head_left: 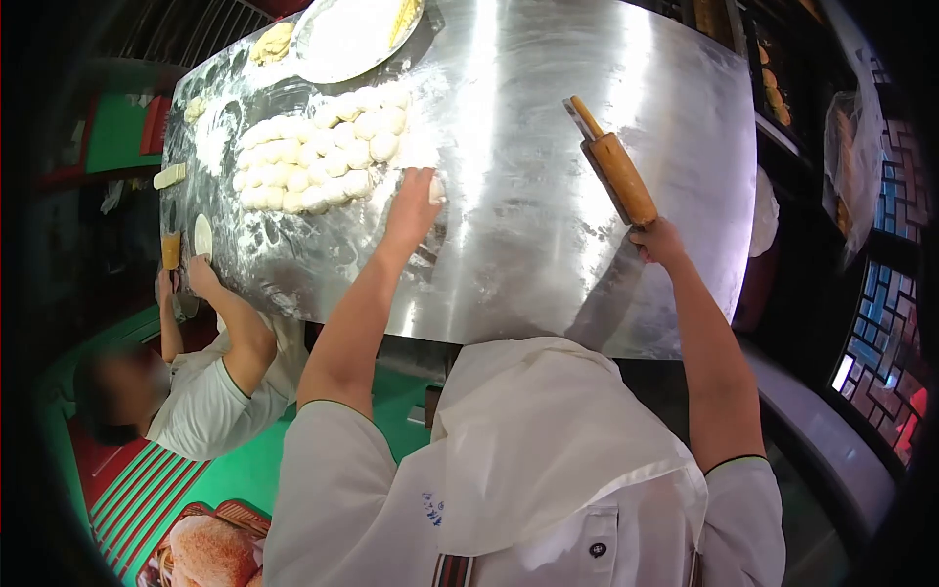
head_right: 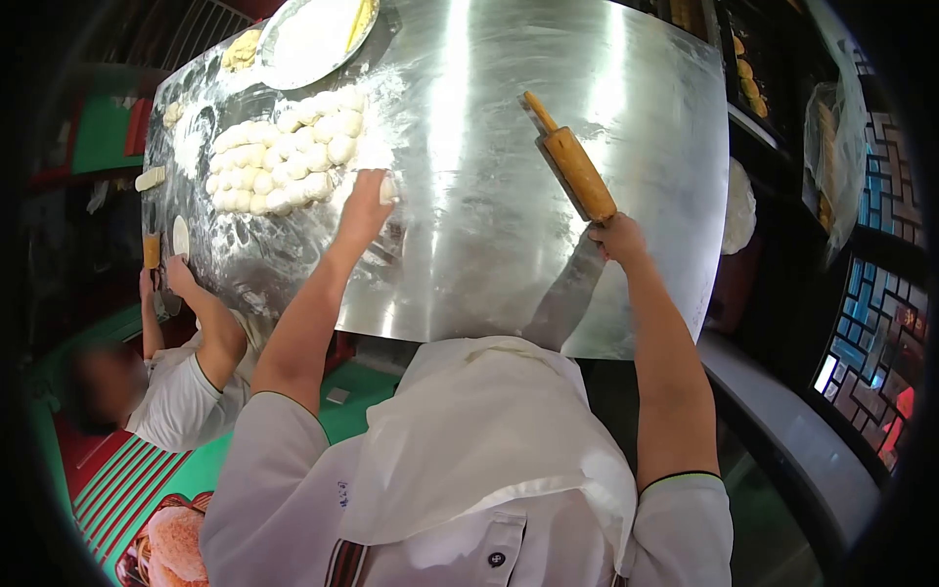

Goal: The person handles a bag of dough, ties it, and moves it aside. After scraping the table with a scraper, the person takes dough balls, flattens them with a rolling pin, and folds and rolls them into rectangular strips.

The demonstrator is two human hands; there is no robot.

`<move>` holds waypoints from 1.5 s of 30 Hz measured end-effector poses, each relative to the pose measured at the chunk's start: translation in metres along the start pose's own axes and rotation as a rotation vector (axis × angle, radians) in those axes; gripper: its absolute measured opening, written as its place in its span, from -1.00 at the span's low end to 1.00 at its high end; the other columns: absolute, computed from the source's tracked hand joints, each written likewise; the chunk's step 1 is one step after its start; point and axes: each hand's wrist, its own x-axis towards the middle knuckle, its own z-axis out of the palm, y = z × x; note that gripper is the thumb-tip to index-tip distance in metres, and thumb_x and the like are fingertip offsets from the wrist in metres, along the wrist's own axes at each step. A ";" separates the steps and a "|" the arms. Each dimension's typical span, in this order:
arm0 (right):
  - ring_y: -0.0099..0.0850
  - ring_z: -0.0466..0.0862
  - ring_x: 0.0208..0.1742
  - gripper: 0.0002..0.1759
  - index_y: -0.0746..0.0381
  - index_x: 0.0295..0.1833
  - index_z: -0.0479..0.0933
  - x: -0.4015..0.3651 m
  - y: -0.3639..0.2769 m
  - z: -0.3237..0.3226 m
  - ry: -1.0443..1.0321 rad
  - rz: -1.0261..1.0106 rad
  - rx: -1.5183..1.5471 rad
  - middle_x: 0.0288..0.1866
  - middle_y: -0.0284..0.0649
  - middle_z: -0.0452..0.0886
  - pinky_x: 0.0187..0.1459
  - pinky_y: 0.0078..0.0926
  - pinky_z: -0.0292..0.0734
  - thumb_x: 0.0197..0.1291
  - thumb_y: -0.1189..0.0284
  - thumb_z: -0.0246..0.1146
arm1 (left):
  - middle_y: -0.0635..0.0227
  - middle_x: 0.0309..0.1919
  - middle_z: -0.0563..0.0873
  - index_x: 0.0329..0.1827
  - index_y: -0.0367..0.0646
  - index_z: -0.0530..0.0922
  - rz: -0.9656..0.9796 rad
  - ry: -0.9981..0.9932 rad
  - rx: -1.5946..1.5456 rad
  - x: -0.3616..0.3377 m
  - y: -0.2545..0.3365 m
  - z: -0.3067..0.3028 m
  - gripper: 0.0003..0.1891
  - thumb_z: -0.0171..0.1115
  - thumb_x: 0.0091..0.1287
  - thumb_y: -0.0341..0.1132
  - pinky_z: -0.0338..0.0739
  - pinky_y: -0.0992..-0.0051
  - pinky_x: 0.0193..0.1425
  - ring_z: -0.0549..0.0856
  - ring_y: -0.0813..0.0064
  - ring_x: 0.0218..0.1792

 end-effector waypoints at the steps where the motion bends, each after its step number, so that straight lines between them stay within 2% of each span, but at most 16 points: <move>1: -0.45 0.63 -0.62 -0.77 0.27 -0.31 0.60 0.000 0.002 0.001 -0.015 -0.015 -0.046 -0.63 -0.28 0.63 -0.48 -0.42 0.53 0.14 0.32 0.41 | 0.07 0.06 0.50 0.20 -0.18 0.44 0.025 -0.039 -0.008 -0.007 0.023 0.006 -0.47 0.39 0.14 -0.45 0.56 0.15 0.07 0.58 -0.07 0.04; 4: -0.45 0.65 -0.58 -0.77 0.23 -0.31 0.60 -0.002 0.001 0.000 -0.027 -0.006 -0.072 -0.62 -0.31 0.63 -0.43 -0.41 0.53 0.13 0.28 0.39 | 0.08 0.02 0.51 0.19 -0.19 0.44 0.050 -0.043 0.019 -0.033 0.078 0.028 -0.44 0.45 0.12 -0.35 0.55 0.17 0.07 0.58 -0.03 0.02; 8: -0.44 0.66 -0.58 -0.78 0.19 -0.27 0.61 -0.003 -0.006 -0.004 -0.025 -0.024 -0.108 -0.62 -0.33 0.63 -0.41 -0.41 0.53 0.12 0.27 0.37 | 0.08 0.00 0.51 0.16 -0.19 0.46 0.029 0.073 0.046 -0.042 0.084 0.064 -0.45 0.47 0.11 -0.30 0.54 0.16 0.08 0.58 -0.01 0.01; 12: -0.44 0.67 -0.55 -0.76 0.17 -0.19 0.62 -0.015 -0.006 -0.003 -0.008 -0.051 -0.107 -0.58 -0.33 0.65 -0.35 -0.42 0.54 0.13 0.25 0.36 | 0.14 -0.01 0.53 0.14 -0.16 0.50 0.034 -0.122 -0.109 -0.059 0.145 0.058 -0.42 0.53 0.05 -0.23 0.55 0.20 0.09 0.59 0.06 0.06; 14: -0.30 0.73 -0.41 -0.70 0.17 -0.10 0.60 -0.017 0.001 -0.001 -0.005 -0.046 -0.123 -0.43 -0.26 0.72 -0.25 -0.32 0.59 0.14 0.23 0.35 | 0.15 -0.01 0.53 0.14 -0.14 0.50 0.007 -0.183 -0.150 -0.073 0.155 0.075 -0.41 0.54 0.03 -0.22 0.53 0.20 0.13 0.56 0.07 0.10; 17: -0.03 0.72 -0.05 -0.59 0.25 0.02 0.53 -0.033 0.006 0.007 0.187 -0.166 -0.273 -0.13 -0.10 0.74 -0.04 -0.11 0.62 0.20 0.20 0.32 | 0.20 0.09 0.54 0.14 -0.12 0.51 0.107 -0.250 0.108 -0.091 0.141 0.109 -0.41 0.53 0.06 -0.15 0.40 0.06 0.27 0.49 0.07 0.22; 20: -0.04 0.72 -0.05 -0.57 0.27 0.03 0.46 -0.039 0.022 0.014 0.128 -0.135 -0.212 -0.13 -0.01 0.72 -0.05 -0.11 0.61 0.22 0.19 0.32 | 0.23 0.28 0.50 0.24 -0.08 0.51 0.131 -0.172 0.236 -0.092 0.170 0.105 -0.37 0.47 0.14 -0.04 0.28 -0.11 0.33 0.40 0.07 0.35; 22: -0.01 0.71 -0.06 -0.55 0.27 0.04 0.43 -0.050 0.034 0.016 0.140 -0.188 -0.245 -0.14 0.02 0.72 -0.06 -0.09 0.60 0.23 0.18 0.32 | 0.23 0.48 0.35 0.38 -0.08 0.44 0.284 -0.020 0.252 -0.082 0.177 0.111 -0.29 0.38 0.20 0.04 0.12 -0.25 0.42 0.27 0.07 0.48; 25: 0.05 0.70 -0.08 -0.52 0.26 0.07 0.37 -0.075 0.074 0.020 0.133 -0.251 -0.186 -0.15 0.06 0.71 -0.08 -0.03 0.57 0.26 0.15 0.32 | 0.23 0.55 0.25 0.47 -0.06 0.36 0.274 -0.063 0.384 -0.082 0.163 0.136 -0.25 0.31 0.26 0.06 0.03 -0.23 0.49 0.16 0.06 0.55; 27: 0.08 0.70 -0.09 -0.50 0.25 0.10 0.35 -0.091 0.092 0.027 0.094 -0.264 -0.116 -0.15 0.07 0.71 -0.10 0.00 0.55 0.27 0.13 0.31 | 0.22 0.55 0.24 0.49 -0.06 0.34 0.258 -0.069 0.370 -0.084 0.161 0.142 -0.24 0.31 0.27 0.06 0.01 -0.24 0.49 0.16 0.06 0.55; 32: 0.12 0.69 -0.16 -0.44 0.23 0.18 0.34 -0.102 0.085 0.034 0.337 -0.375 0.058 -0.22 0.13 0.69 -0.17 0.00 0.53 0.35 0.01 0.21 | 0.21 0.56 0.21 0.50 -0.07 0.31 0.247 -0.095 0.298 -0.070 0.171 0.144 -0.25 0.28 0.29 0.06 -0.08 -0.26 0.52 0.14 0.08 0.56; 35: 0.10 0.70 -0.22 -0.41 0.17 0.20 0.34 -0.091 0.050 0.026 0.311 -0.239 -0.125 -0.30 0.10 0.69 -0.23 -0.04 0.55 0.38 -0.10 0.09 | 0.20 0.57 0.18 0.52 -0.07 0.28 0.245 -0.061 0.313 -0.063 0.171 0.144 -0.23 0.26 0.30 0.05 -0.10 -0.22 0.55 0.11 0.05 0.57; 37: 0.08 0.70 -0.26 -0.40 0.15 0.19 0.35 -0.091 0.029 0.020 0.301 -0.294 -0.196 -0.34 0.07 0.69 -0.25 -0.05 0.55 0.38 -0.14 0.06 | 0.19 0.58 0.16 0.54 -0.06 0.23 0.149 -0.150 0.123 -0.060 0.165 0.139 -0.21 0.28 0.29 0.04 -0.13 -0.16 0.58 0.06 0.06 0.60; 39: 0.06 0.71 -0.30 -0.39 0.13 0.19 0.37 -0.107 0.012 0.019 0.267 -0.323 -0.263 -0.37 0.04 0.69 -0.28 -0.06 0.56 0.38 -0.17 0.02 | 0.22 0.60 0.14 0.57 -0.02 0.20 0.178 0.072 -0.091 -0.069 0.148 0.099 -0.19 0.32 0.28 -0.07 -0.25 -0.25 0.57 -0.02 0.10 0.62; 42: 0.02 0.71 -0.30 -0.43 0.13 0.17 0.42 -0.133 -0.010 0.033 0.071 -0.458 -0.366 -0.38 -0.01 0.70 -0.28 -0.04 0.55 0.37 -0.13 0.06 | 0.24 0.61 0.11 0.59 -0.02 0.17 0.144 0.153 0.165 -0.072 0.114 0.045 -0.19 0.33 0.30 -0.16 -0.28 -0.26 0.56 0.00 0.12 0.62; 45: -0.04 0.71 -0.38 -0.48 0.14 0.08 0.43 -0.114 -0.004 0.085 0.018 -0.538 -0.364 -0.44 -0.04 0.69 -0.34 -0.07 0.57 0.38 -0.09 0.06 | 0.31 0.58 0.19 0.56 0.03 0.23 0.197 -0.055 0.466 -0.067 0.070 0.066 -0.34 0.16 0.42 -0.08 -0.14 -0.23 0.56 0.12 0.15 0.59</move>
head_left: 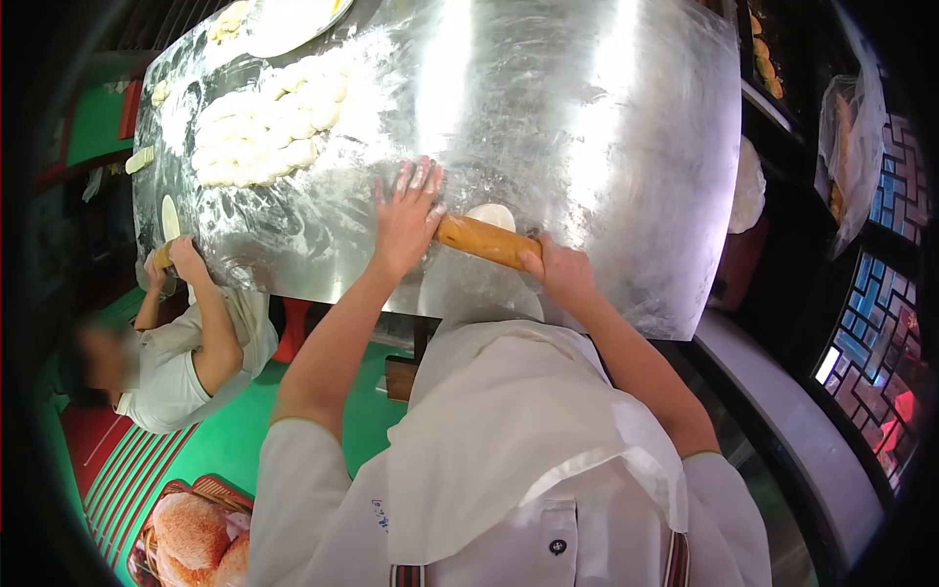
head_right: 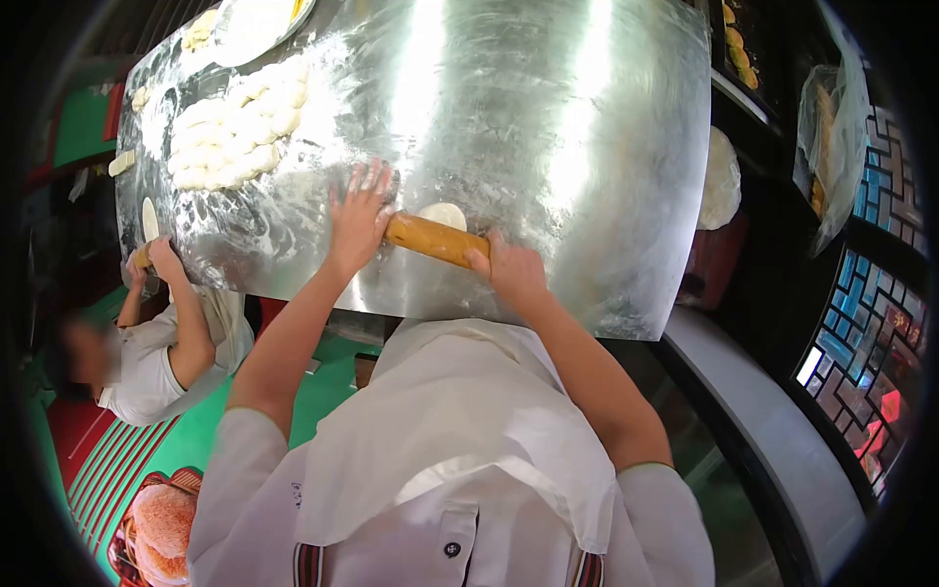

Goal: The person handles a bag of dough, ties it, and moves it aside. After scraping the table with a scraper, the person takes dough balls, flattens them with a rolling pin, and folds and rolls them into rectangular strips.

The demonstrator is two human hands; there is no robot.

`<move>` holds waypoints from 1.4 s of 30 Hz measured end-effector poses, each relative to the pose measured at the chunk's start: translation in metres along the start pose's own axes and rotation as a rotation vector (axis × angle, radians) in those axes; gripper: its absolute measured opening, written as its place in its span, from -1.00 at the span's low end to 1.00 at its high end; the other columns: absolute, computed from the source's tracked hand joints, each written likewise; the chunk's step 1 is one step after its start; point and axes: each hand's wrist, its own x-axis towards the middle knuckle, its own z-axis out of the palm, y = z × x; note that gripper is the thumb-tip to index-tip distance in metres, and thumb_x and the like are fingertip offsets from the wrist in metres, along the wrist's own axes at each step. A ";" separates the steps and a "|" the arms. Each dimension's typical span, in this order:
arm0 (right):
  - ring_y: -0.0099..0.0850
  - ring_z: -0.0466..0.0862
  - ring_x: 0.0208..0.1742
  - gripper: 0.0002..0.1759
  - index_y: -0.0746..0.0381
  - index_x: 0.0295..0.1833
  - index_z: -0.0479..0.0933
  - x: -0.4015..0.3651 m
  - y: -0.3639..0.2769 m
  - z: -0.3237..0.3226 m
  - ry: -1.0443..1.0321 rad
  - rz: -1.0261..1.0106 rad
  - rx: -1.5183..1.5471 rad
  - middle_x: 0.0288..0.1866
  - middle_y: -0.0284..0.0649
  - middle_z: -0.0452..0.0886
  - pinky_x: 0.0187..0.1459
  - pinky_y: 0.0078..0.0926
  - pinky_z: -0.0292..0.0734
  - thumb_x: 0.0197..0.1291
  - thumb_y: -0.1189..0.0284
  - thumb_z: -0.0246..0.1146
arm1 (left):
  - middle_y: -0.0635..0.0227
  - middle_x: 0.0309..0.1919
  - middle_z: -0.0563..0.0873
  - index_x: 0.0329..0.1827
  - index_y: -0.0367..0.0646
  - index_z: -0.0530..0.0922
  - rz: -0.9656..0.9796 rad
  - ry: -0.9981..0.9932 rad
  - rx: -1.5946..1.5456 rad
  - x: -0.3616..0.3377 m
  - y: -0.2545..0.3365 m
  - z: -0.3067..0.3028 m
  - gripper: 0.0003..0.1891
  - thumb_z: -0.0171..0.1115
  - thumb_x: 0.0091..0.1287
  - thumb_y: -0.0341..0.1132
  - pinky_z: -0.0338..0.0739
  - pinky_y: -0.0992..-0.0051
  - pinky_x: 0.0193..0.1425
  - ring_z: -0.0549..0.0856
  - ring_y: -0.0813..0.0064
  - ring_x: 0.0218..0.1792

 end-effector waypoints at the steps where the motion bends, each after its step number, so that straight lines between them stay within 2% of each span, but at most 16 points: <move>1: -0.05 0.71 -0.40 -0.54 0.15 0.03 0.45 0.019 0.006 0.012 0.091 -0.077 -0.138 -0.46 -0.06 0.68 -0.36 -0.08 0.57 0.41 -0.04 0.03 | 0.31 0.58 0.19 0.56 0.03 0.23 -0.002 0.004 -0.007 0.013 -0.003 0.003 -0.34 0.16 0.42 -0.08 -0.14 -0.23 0.56 0.12 0.15 0.59; 5: -0.07 0.69 -0.46 -0.64 0.17 -0.12 0.49 0.089 0.022 -0.018 0.374 -0.014 -0.194 -0.50 -0.09 0.66 -0.44 -0.10 0.56 0.48 0.12 -0.04 | 0.31 0.54 0.29 0.53 0.04 0.29 -0.064 0.153 -0.018 0.050 -0.003 -0.003 -0.43 0.06 0.47 -0.09 -0.02 -0.20 0.52 0.21 0.17 0.55; 9: -0.06 0.69 -0.47 -0.62 0.15 -0.17 0.51 0.028 0.017 0.023 0.238 0.074 -0.230 -0.51 -0.06 0.65 -0.48 -0.11 0.54 0.50 0.11 -0.06 | 0.31 0.60 0.17 0.57 0.07 0.23 -0.079 0.025 -0.051 -0.014 0.008 0.000 -0.42 0.02 0.48 -0.15 -0.13 -0.15 0.57 0.13 0.17 0.59; 11: -0.04 0.69 -0.46 -0.61 0.15 -0.17 0.50 0.006 0.017 0.048 0.370 0.121 -0.061 -0.50 -0.04 0.65 -0.44 -0.05 0.54 0.50 0.09 -0.06 | 0.31 0.60 0.17 0.55 0.06 0.27 -0.083 -0.076 -0.023 -0.034 0.018 -0.003 -0.44 -0.01 0.48 -0.17 -0.17 -0.14 0.59 0.14 0.16 0.58; 16: -0.01 0.68 -0.43 -0.58 0.22 -0.19 0.45 0.110 0.022 -0.034 0.425 0.062 -0.146 -0.52 -0.04 0.63 -0.36 -0.04 0.54 0.53 0.12 -0.11 | 0.31 0.59 0.18 0.55 0.07 0.29 -0.129 0.077 -0.032 0.069 -0.001 -0.003 -0.45 0.01 0.48 -0.19 -0.12 -0.17 0.56 0.17 0.13 0.57; 19: -0.08 0.68 -0.49 -0.60 0.18 -0.19 0.49 0.096 0.025 -0.024 0.406 0.100 -0.165 -0.58 -0.05 0.62 -0.42 -0.10 0.56 0.53 0.14 -0.10 | 0.25 0.52 0.32 0.50 0.03 0.35 -0.116 0.170 -0.007 0.062 -0.002 0.007 -0.45 0.07 0.44 -0.13 -0.06 -0.19 0.54 0.21 0.08 0.54; 21: -0.04 0.64 -0.49 -0.66 0.14 -0.19 0.55 0.042 0.029 0.016 0.241 0.064 -0.254 -0.55 -0.08 0.60 -0.41 -0.09 0.51 0.50 0.19 -0.03 | 0.21 0.51 0.32 0.50 0.02 0.34 -0.072 0.066 -0.044 0.004 0.009 0.004 -0.44 0.08 0.44 -0.11 -0.02 -0.14 0.53 0.21 0.13 0.54; 24: -0.13 0.65 -0.56 -0.65 0.10 -0.35 0.53 -0.014 0.033 0.047 0.362 0.015 -0.091 -0.65 -0.12 0.57 -0.45 -0.13 0.53 0.46 0.18 0.02 | 0.19 0.47 0.38 0.46 0.01 0.39 -0.140 -0.059 -0.255 -0.038 0.033 -0.006 -0.45 0.14 0.41 -0.13 0.01 -0.07 0.52 0.26 0.18 0.52; 31: -0.15 0.59 -0.62 -0.65 0.09 -0.32 0.58 -0.001 0.047 0.008 0.320 -0.220 -0.220 -0.67 -0.17 0.55 -0.48 -0.18 0.51 0.45 0.15 0.07 | 0.22 0.19 0.64 0.19 -0.13 0.58 -0.247 -0.277 -0.546 0.020 0.062 -0.002 -0.51 0.37 0.18 -0.22 0.12 0.03 0.40 0.50 0.14 0.28; 33: -0.14 0.60 -0.60 -0.65 0.10 -0.31 0.60 -0.008 0.052 -0.006 0.284 -0.226 -0.241 -0.66 -0.15 0.56 -0.47 -0.17 0.52 0.44 0.14 0.07 | 0.21 -0.02 0.70 0.02 -0.14 0.62 -0.328 -0.060 -0.409 0.013 0.015 0.022 -0.63 0.40 0.14 -0.32 0.31 -0.03 0.23 0.58 0.13 0.08; 34: -0.10 0.61 -0.58 -0.64 0.11 -0.30 0.60 -0.016 0.058 -0.008 0.287 -0.164 -0.224 -0.63 -0.13 0.58 -0.46 -0.16 0.51 0.45 0.15 0.06 | 0.17 -0.15 0.69 -0.14 -0.19 0.62 -0.383 0.308 -0.462 0.008 -0.020 0.042 -0.76 0.38 0.16 -0.33 0.37 0.01 0.18 0.62 0.09 -0.03; 35: -0.07 0.61 -0.56 -0.64 0.12 -0.29 0.60 -0.025 0.064 -0.010 0.288 -0.101 -0.206 -0.60 -0.12 0.60 -0.45 -0.14 0.51 0.46 0.16 0.05 | 0.16 -0.14 0.69 -0.20 -0.22 0.61 -0.407 0.434 -0.376 0.005 -0.057 0.043 -0.81 0.35 0.20 -0.33 0.43 0.12 0.16 0.63 0.10 -0.01; 36: -0.07 0.61 -0.56 -0.64 0.12 -0.29 0.60 -0.033 0.071 -0.010 0.286 -0.103 -0.209 -0.60 -0.12 0.60 -0.45 -0.14 0.51 0.46 0.16 0.05 | 0.13 -0.12 0.69 -0.16 -0.24 0.62 -0.608 0.268 -0.187 0.018 -0.083 0.018 -0.80 0.33 0.23 -0.32 0.48 0.23 0.10 0.65 0.10 -0.05; 38: 0.00 0.64 -0.46 -0.59 0.14 -0.23 0.62 -0.040 0.085 -0.004 0.360 0.064 -0.072 -0.51 -0.06 0.64 -0.38 -0.07 0.51 0.49 0.14 -0.02 | 0.10 -0.12 0.68 -0.13 -0.21 0.58 -0.727 0.435 -0.621 0.023 -0.105 -0.023 -0.82 0.31 0.26 -0.37 0.55 0.26 -0.02 0.68 0.12 -0.14; 41: 0.04 0.65 -0.38 -0.54 0.15 -0.16 0.63 -0.040 0.098 0.000 0.351 0.285 0.025 -0.44 -0.01 0.66 -0.32 0.00 0.49 0.52 0.10 -0.09 | 0.11 -0.10 0.69 -0.15 -0.20 0.57 -0.635 0.421 -0.615 0.029 -0.074 -0.059 -0.86 0.29 0.28 -0.41 0.56 0.27 -0.01 0.68 0.10 -0.09; 42: 0.04 0.65 -0.38 -0.54 0.15 -0.16 0.63 -0.038 0.095 -0.003 0.353 0.284 0.024 -0.44 -0.01 0.66 -0.32 0.00 0.49 0.52 0.10 -0.09 | 0.13 -0.08 0.69 -0.15 -0.20 0.57 -0.427 0.559 -0.652 0.025 -0.062 -0.046 -0.88 0.26 0.29 -0.42 0.56 0.25 0.01 0.68 0.09 -0.05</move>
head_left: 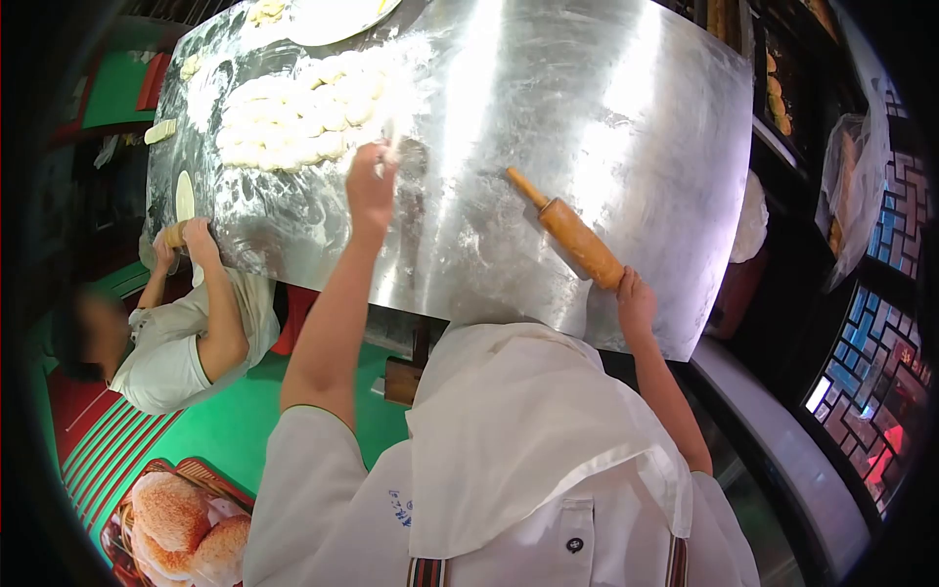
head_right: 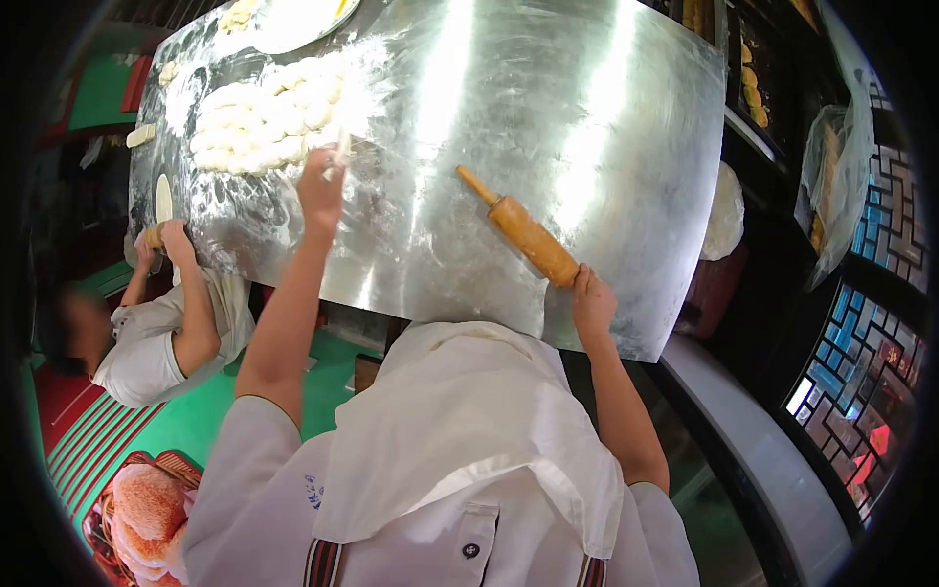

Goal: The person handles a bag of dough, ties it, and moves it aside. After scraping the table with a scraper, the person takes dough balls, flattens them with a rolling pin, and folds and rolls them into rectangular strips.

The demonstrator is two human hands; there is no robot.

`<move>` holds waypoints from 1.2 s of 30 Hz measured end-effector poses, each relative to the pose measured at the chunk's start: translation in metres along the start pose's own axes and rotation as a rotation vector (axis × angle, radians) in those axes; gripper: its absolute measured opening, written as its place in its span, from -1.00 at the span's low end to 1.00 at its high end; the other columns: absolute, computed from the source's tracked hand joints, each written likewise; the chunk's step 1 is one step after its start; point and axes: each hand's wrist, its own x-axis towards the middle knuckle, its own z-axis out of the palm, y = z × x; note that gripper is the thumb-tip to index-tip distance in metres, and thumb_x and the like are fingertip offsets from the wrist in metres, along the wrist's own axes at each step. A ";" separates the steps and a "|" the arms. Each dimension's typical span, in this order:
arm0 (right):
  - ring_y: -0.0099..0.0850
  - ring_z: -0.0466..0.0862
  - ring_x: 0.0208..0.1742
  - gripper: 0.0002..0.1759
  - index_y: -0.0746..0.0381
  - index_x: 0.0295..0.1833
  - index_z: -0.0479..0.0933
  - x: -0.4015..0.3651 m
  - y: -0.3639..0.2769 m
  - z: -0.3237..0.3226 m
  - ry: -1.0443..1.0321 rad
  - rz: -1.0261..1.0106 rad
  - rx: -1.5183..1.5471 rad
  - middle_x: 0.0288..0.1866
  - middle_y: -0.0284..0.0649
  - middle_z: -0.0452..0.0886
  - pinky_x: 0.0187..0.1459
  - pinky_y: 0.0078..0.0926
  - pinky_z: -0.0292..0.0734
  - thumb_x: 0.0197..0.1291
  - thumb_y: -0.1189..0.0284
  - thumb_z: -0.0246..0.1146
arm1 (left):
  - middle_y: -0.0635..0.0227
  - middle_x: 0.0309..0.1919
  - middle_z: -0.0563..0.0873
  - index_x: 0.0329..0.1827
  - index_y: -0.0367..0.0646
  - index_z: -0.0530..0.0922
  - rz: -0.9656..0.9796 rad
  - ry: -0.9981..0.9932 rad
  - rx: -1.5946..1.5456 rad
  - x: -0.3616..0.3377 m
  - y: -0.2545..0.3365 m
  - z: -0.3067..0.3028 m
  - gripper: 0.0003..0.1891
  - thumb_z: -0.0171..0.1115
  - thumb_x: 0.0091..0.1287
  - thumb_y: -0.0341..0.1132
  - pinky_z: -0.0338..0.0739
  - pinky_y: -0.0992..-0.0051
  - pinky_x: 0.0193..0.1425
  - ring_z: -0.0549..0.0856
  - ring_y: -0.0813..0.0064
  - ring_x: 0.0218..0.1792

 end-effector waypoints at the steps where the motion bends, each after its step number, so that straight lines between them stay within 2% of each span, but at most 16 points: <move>1: 0.05 0.65 -0.36 -0.51 0.16 -0.18 0.63 0.003 -0.003 -0.002 0.004 0.057 0.046 -0.43 0.01 0.65 -0.30 0.02 0.49 0.52 0.09 -0.11 | 0.13 -0.08 0.69 -0.14 -0.20 0.57 0.113 -0.041 -0.005 -0.019 0.001 0.013 -0.87 0.24 0.27 -0.45 0.56 0.24 0.02 0.67 0.08 -0.05; 3: 0.05 0.66 -0.33 -0.48 0.17 -0.19 0.63 0.010 -0.013 -0.006 0.011 0.120 0.085 -0.41 0.03 0.65 -0.27 0.04 0.48 0.53 0.07 -0.13 | 0.12 -0.05 0.68 -0.12 -0.21 0.57 0.372 -0.200 0.065 -0.064 0.018 0.031 -0.79 0.22 0.18 -0.51 0.54 0.21 0.11 0.65 0.05 -0.01; 6: 0.05 0.64 -0.41 -0.49 0.16 -0.26 0.62 0.018 -0.026 -0.009 0.092 0.077 0.087 -0.44 0.01 0.65 -0.33 0.00 0.48 0.53 0.10 -0.11 | 0.10 0.08 0.63 -0.09 -0.18 0.61 0.520 -0.723 -0.119 -0.128 0.019 0.061 -0.78 0.19 0.19 -0.51 0.44 0.18 0.27 0.57 0.02 0.13; 7: 0.05 0.63 -0.43 -0.51 0.18 -0.21 0.62 0.018 -0.029 -0.013 0.035 -0.012 0.031 -0.45 0.01 0.64 -0.37 -0.01 0.48 0.53 0.11 -0.10 | 0.10 0.08 0.63 -0.09 -0.18 0.61 0.515 -0.723 -0.124 -0.140 0.020 0.057 -0.78 0.19 0.19 -0.51 0.44 0.18 0.27 0.57 0.02 0.13; 9: 0.05 0.63 -0.46 -0.53 0.20 -0.16 0.61 0.013 -0.034 -0.015 -0.028 -0.099 -0.028 -0.46 0.00 0.64 -0.40 -0.02 0.47 0.53 0.12 -0.09 | 0.14 0.18 0.61 0.01 -0.13 0.60 0.219 -0.748 -0.197 -0.141 0.040 0.037 -0.76 0.15 0.29 -0.39 0.31 0.11 0.40 0.51 0.05 0.27; 10: 0.06 0.62 -0.48 -0.55 0.18 -0.17 0.61 0.004 -0.036 -0.014 -0.076 -0.156 -0.078 -0.47 -0.02 0.64 -0.43 -0.02 0.48 0.52 0.13 -0.08 | 0.14 0.18 0.61 0.01 -0.13 0.60 0.210 -0.751 -0.201 -0.132 0.043 0.024 -0.76 0.15 0.29 -0.39 0.31 0.11 0.40 0.51 0.05 0.27; 12: 0.06 0.62 -0.50 -0.57 0.15 -0.18 0.62 -0.011 -0.043 -0.001 -0.130 -0.220 -0.131 -0.47 -0.03 0.64 -0.46 -0.01 0.48 0.52 0.14 -0.07 | 0.19 0.34 0.52 0.23 -0.09 0.55 0.387 -0.478 0.167 -0.113 0.039 0.001 -0.62 0.13 0.37 -0.24 0.11 -0.04 0.50 0.40 0.10 0.42; 13: 0.03 0.62 -0.54 -0.58 0.12 -0.23 0.61 -0.018 -0.047 0.018 -0.080 -0.280 -0.130 -0.52 -0.05 0.63 -0.49 -0.01 0.49 0.51 0.13 -0.06 | 0.19 0.34 0.52 0.23 -0.09 0.55 0.380 -0.478 0.167 -0.108 0.032 0.005 -0.62 0.13 0.37 -0.24 0.11 -0.04 0.50 0.40 0.10 0.42; 15: 0.00 0.62 -0.58 -0.58 0.09 -0.27 0.60 -0.011 -0.064 0.036 -0.030 -0.339 -0.135 -0.58 -0.07 0.62 -0.52 -0.01 0.49 0.50 0.12 -0.05 | 0.25 0.47 0.40 0.43 -0.03 0.43 0.435 -0.533 0.590 -0.090 0.018 0.025 -0.46 0.16 0.37 -0.18 -0.03 -0.19 0.52 0.29 0.13 0.50; 17: -0.01 0.65 -0.56 -0.58 0.12 -0.22 0.57 0.037 -0.086 0.047 -0.070 -0.179 -0.195 -0.57 -0.05 0.63 -0.47 -0.04 0.53 0.51 0.12 -0.08 | 0.29 0.58 0.20 0.55 0.07 0.28 0.405 -0.531 0.660 -0.051 0.012 0.049 -0.41 0.04 0.44 -0.15 -0.11 -0.14 0.57 0.14 0.13 0.58; 19: 0.00 0.67 -0.51 -0.56 0.15 -0.21 0.55 0.103 -0.089 0.043 0.112 -0.275 -0.193 -0.56 -0.03 0.63 -0.42 -0.06 0.56 0.52 0.10 -0.10 | 0.30 0.59 0.20 0.54 0.06 0.29 0.381 -0.400 0.628 -0.002 0.022 0.079 -0.41 0.05 0.44 -0.09 -0.13 -0.14 0.58 0.13 0.15 0.58; 22: 0.00 0.67 -0.49 -0.56 0.15 -0.25 0.54 0.154 -0.108 0.012 0.127 -0.165 -0.216 -0.55 0.00 0.63 -0.40 -0.06 0.55 0.52 0.11 -0.10 | 0.32 0.59 0.19 0.54 0.06 0.29 0.299 -0.365 0.634 0.028 0.025 0.107 -0.39 0.07 0.43 -0.08 -0.13 -0.14 0.58 0.13 0.17 0.58; 24: 0.00 0.67 -0.48 -0.56 0.16 -0.24 0.54 0.141 -0.101 0.021 0.077 -0.213 -0.225 -0.54 0.00 0.63 -0.42 -0.04 0.53 0.51 0.11 -0.10 | 0.34 0.58 0.21 0.53 0.06 0.31 0.245 -0.398 0.630 -0.001 0.026 0.086 -0.41 0.07 0.43 -0.09 -0.14 -0.13 0.58 0.14 0.20 0.58; 28: -0.03 0.62 -0.56 -0.65 0.11 -0.15 0.62 0.011 -0.082 0.049 0.023 -0.256 -0.147 -0.57 -0.01 0.61 -0.48 0.02 0.48 0.43 0.12 0.05 | 0.34 0.55 0.28 0.50 0.09 0.36 0.281 -0.599 0.647 -0.115 0.003 0.024 -0.45 0.07 0.45 -0.10 -0.11 -0.15 0.58 0.18 0.20 0.56; 31: -0.03 0.63 -0.56 -0.64 0.10 -0.15 0.62 0.027 -0.078 0.056 0.039 -0.235 -0.186 -0.59 -0.03 0.61 -0.48 0.03 0.49 0.45 0.11 0.02 | 0.33 0.55 0.27 0.51 0.09 0.35 0.345 -0.550 0.694 -0.087 0.010 0.035 -0.44 0.10 0.43 -0.15 -0.10 -0.17 0.57 0.20 0.18 0.56; 36: 0.01 0.67 -0.50 -0.52 0.20 -0.30 0.52 0.186 -0.118 0.013 0.197 -0.212 -0.233 -0.57 -0.02 0.63 -0.40 -0.05 0.53 0.53 0.12 -0.13 | 0.27 0.51 0.34 0.48 0.09 0.39 0.317 -0.294 0.629 0.037 0.022 0.107 -0.50 0.02 0.47 -0.16 -0.03 -0.17 0.54 0.20 0.12 0.55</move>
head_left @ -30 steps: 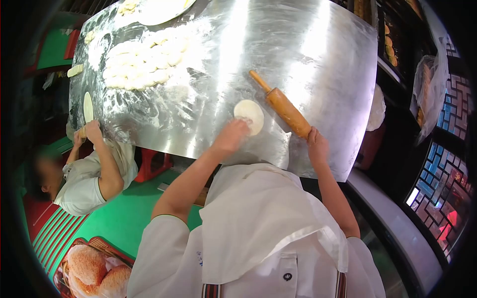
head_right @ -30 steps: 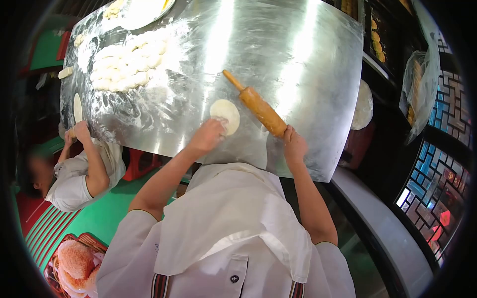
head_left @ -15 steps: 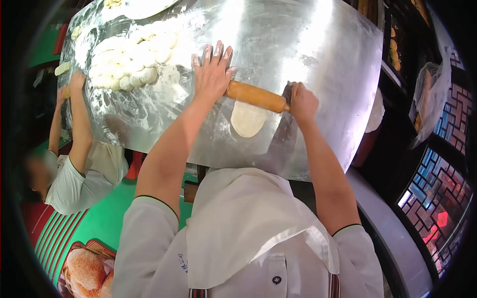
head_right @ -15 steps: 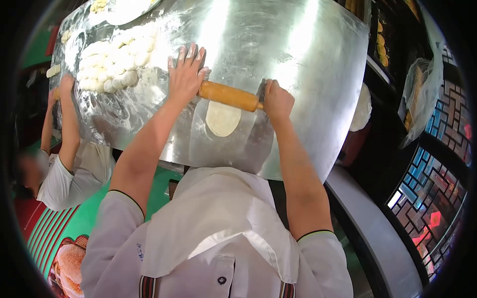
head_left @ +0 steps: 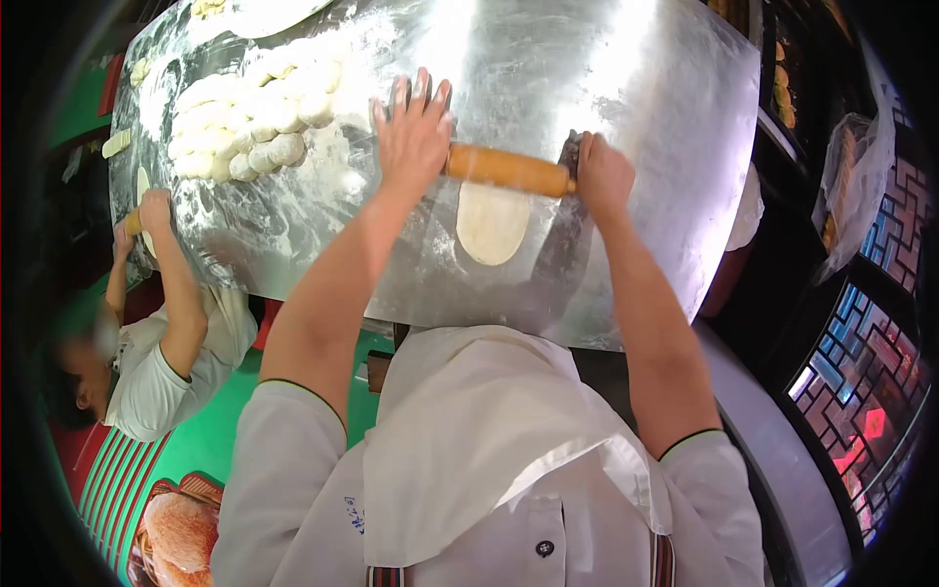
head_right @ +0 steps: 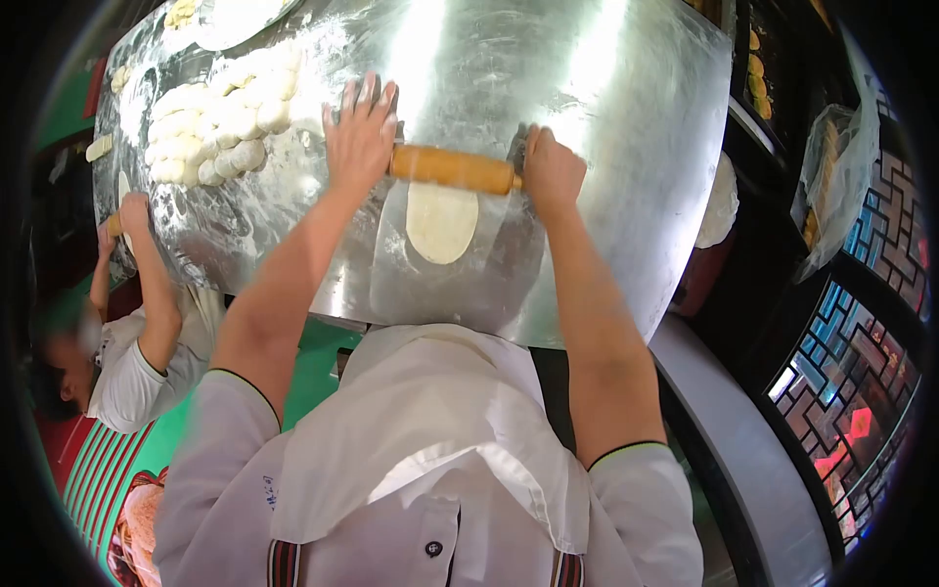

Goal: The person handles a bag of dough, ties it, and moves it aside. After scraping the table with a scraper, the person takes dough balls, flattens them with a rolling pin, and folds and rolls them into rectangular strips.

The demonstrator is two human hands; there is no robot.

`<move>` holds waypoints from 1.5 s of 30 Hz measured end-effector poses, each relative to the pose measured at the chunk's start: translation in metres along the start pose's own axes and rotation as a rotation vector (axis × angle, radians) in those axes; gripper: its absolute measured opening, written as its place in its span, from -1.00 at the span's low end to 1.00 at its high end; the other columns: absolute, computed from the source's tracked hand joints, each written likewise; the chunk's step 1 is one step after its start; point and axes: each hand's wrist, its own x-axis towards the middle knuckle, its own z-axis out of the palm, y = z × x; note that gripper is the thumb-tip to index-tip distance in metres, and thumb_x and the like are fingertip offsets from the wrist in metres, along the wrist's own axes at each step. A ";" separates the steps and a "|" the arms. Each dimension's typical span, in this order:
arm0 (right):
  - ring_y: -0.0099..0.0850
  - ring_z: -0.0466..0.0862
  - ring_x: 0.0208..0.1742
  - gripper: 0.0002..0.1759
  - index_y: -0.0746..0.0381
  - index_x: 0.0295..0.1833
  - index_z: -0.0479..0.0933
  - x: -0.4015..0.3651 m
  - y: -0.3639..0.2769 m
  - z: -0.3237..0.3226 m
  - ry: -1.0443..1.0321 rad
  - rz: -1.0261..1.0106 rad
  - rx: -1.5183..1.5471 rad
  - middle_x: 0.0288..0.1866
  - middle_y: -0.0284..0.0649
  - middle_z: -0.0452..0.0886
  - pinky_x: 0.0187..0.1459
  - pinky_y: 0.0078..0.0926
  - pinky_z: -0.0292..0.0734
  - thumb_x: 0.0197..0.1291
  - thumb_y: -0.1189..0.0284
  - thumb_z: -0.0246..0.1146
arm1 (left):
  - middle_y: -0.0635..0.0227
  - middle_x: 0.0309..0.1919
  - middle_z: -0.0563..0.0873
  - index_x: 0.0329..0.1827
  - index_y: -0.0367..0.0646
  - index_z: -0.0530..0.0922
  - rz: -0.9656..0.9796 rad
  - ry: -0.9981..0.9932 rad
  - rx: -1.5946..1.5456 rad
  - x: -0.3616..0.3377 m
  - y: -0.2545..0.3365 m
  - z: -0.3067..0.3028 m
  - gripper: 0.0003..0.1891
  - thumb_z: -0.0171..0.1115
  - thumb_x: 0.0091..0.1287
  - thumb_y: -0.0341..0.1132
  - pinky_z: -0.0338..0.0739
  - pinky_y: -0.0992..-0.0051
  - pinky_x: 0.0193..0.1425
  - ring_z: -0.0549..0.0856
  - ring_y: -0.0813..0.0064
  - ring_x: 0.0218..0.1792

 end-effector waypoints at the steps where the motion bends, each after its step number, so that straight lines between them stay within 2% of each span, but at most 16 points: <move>1: 0.02 0.68 -0.46 -0.50 0.20 -0.31 0.52 0.013 -0.002 -0.006 -0.026 0.040 0.014 -0.55 -0.01 0.64 -0.38 -0.06 0.54 0.54 0.11 -0.14 | 0.27 0.51 0.34 0.48 0.09 0.39 -0.002 0.001 0.002 -0.007 0.000 0.000 -0.50 0.02 0.47 -0.16 -0.03 -0.17 0.54 0.20 0.12 0.55; 7: -0.04 0.63 -0.53 -0.58 0.13 -0.35 0.58 -0.148 0.002 0.000 -0.198 -0.097 0.004 -0.58 -0.05 0.61 -0.41 -0.09 0.50 0.48 0.16 -0.02 | 0.26 0.56 0.25 0.52 0.00 0.30 -0.010 -0.217 -0.057 -0.131 0.009 -0.012 -0.47 -0.04 0.49 -0.15 -0.02 -0.13 0.54 0.16 0.13 0.57; 10: -0.08 0.61 -0.58 -0.64 0.11 -0.36 0.60 -0.181 0.015 0.009 -0.065 -0.209 0.226 -0.63 -0.09 0.59 -0.43 -0.08 0.51 0.45 0.20 0.06 | 0.20 0.53 0.30 0.52 0.00 0.31 -0.085 -0.268 -0.173 -0.141 0.026 -0.015 -0.42 0.08 0.44 -0.16 0.03 -0.04 0.54 0.18 0.11 0.56; 12: -0.11 0.62 -0.58 -0.64 0.12 -0.36 0.61 -0.176 0.019 0.011 -0.142 -0.222 0.129 -0.64 -0.11 0.58 -0.45 -0.09 0.52 0.45 0.20 0.08 | 0.13 0.40 0.44 0.35 -0.07 0.46 -0.066 -0.040 -0.716 -0.100 0.046 -0.007 -0.47 0.25 0.32 -0.19 0.14 -0.03 0.47 0.34 0.08 0.44; 16: -0.10 0.64 -0.52 -0.63 0.13 -0.35 0.61 -0.158 0.028 -0.010 -0.224 -0.295 0.122 -0.60 -0.11 0.61 -0.47 -0.11 0.53 0.46 0.19 0.06 | 0.19 0.16 0.62 0.15 -0.08 0.55 -0.072 -0.245 -0.475 -0.085 0.055 -0.001 -0.59 0.33 0.22 -0.30 0.32 0.12 0.21 0.52 0.10 0.18; 18: -0.09 0.65 -0.51 -0.62 0.13 -0.34 0.62 -0.165 0.043 -0.012 -0.227 -0.317 0.133 -0.57 -0.09 0.62 -0.45 -0.10 0.54 0.47 0.20 0.05 | 0.25 -0.13 0.71 -0.08 -0.13 0.59 -0.161 -0.251 -0.398 -0.113 0.047 0.000 -0.72 0.35 0.18 -0.26 0.35 0.08 0.07 0.58 0.12 -0.05; 24: 0.01 0.65 -0.43 -0.62 0.17 -0.23 0.66 -0.205 0.081 -0.027 -0.257 -0.129 0.132 -0.45 -0.01 0.65 -0.35 -0.06 0.54 0.48 0.21 0.01 | 0.18 -0.29 0.72 -0.21 -0.14 0.64 -0.569 -0.312 -0.364 -0.177 -0.088 -0.023 -0.76 0.37 0.14 -0.21 0.36 -0.01 0.10 0.62 0.05 -0.04; 26: 0.05 0.64 -0.41 -0.61 0.18 -0.18 0.67 -0.213 0.086 -0.026 -0.233 -0.037 0.169 -0.43 0.01 0.66 -0.32 -0.06 0.53 0.49 0.22 0.00 | 0.10 -0.32 0.71 -0.20 -0.18 0.63 -0.564 0.013 -0.220 -0.185 -0.149 -0.017 -0.75 0.35 0.17 -0.22 0.43 0.02 0.01 0.64 0.00 -0.13; 28: 0.09 0.65 -0.34 -0.58 0.22 -0.12 0.68 -0.221 0.097 -0.009 -0.244 0.166 0.242 -0.37 0.05 0.67 -0.27 -0.04 0.53 0.50 0.21 -0.03 | 0.07 -0.41 0.67 -0.17 -0.24 0.60 -0.663 0.051 -0.300 -0.178 -0.182 -0.049 -0.77 0.32 0.21 -0.28 0.48 0.08 -0.12 0.63 -0.02 -0.30; 31: 0.09 0.66 -0.28 -0.54 0.24 -0.12 0.68 -0.234 0.105 0.019 -0.011 0.070 0.095 -0.33 0.09 0.67 -0.21 -0.05 0.52 0.52 0.18 -0.06 | 0.07 -0.48 0.62 -0.20 -0.29 0.56 -0.632 0.158 -0.518 -0.170 -0.180 -0.100 -0.83 0.26 0.26 -0.37 0.51 0.13 -0.22 0.60 -0.02 -0.43; 33: 0.09 0.66 -0.25 -0.52 0.24 -0.11 0.68 -0.233 0.103 0.022 -0.013 0.123 0.133 -0.30 0.09 0.68 -0.18 -0.06 0.52 0.52 0.16 -0.06 | 0.11 -0.34 0.65 -0.22 -0.30 0.51 -0.592 0.137 -0.575 -0.184 -0.156 -0.124 -0.88 0.23 0.25 -0.45 0.49 0.16 -0.08 0.63 0.08 -0.27; 35: 0.08 0.67 -0.21 -0.50 0.24 -0.11 0.68 -0.230 0.101 0.022 -0.004 0.179 0.175 -0.28 0.09 0.68 -0.16 -0.08 0.52 0.52 0.13 -0.07 | 0.05 -0.02 0.66 -0.20 -0.27 0.49 -0.295 0.148 -0.261 -0.216 -0.144 -0.115 -0.83 0.27 0.17 -0.52 0.45 0.20 0.08 0.61 0.08 0.02; 37: 0.08 0.67 -0.17 -0.47 0.25 -0.08 0.68 -0.230 0.103 0.017 -0.118 0.218 0.172 -0.23 0.10 0.69 -0.14 -0.10 0.52 0.50 0.08 -0.06 | -0.03 0.26 0.53 -0.16 -0.24 0.49 -0.191 0.125 -0.370 -0.255 -0.129 -0.094 -0.74 0.29 0.08 -0.58 0.35 0.13 0.29 0.49 -0.03 0.25; 40: 0.09 0.67 -0.18 -0.45 0.25 -0.08 0.68 -0.222 0.106 0.019 -0.306 0.510 0.310 -0.24 0.10 0.68 -0.15 -0.08 0.52 0.50 0.05 -0.07 | -0.12 0.31 0.47 -0.18 -0.25 0.51 -0.179 0.014 -0.388 -0.291 -0.097 -0.055 -0.78 0.21 0.09 -0.61 0.31 0.07 0.38 0.44 -0.13 0.31; 44: 0.10 0.65 -0.26 -0.45 0.24 -0.10 0.68 -0.221 0.101 0.011 -0.225 0.468 0.442 -0.30 0.09 0.67 -0.14 -0.05 0.50 0.50 0.05 -0.08 | -0.12 0.41 0.36 -0.20 -0.28 0.49 -0.184 0.076 -0.397 -0.252 -0.053 -0.033 -0.78 0.23 0.08 -0.59 0.23 0.01 0.46 0.33 -0.22 0.39; 45: 0.08 0.65 -0.28 -0.45 0.26 -0.12 0.68 -0.224 0.115 0.028 -0.136 0.271 0.327 -0.32 0.06 0.68 -0.19 -0.08 0.50 0.50 0.06 -0.07 | -0.11 0.41 0.36 -0.21 -0.29 0.48 -0.162 0.092 -0.428 -0.228 -0.047 -0.027 -0.78 0.24 0.07 -0.58 0.22 0.00 0.46 0.31 -0.24 0.40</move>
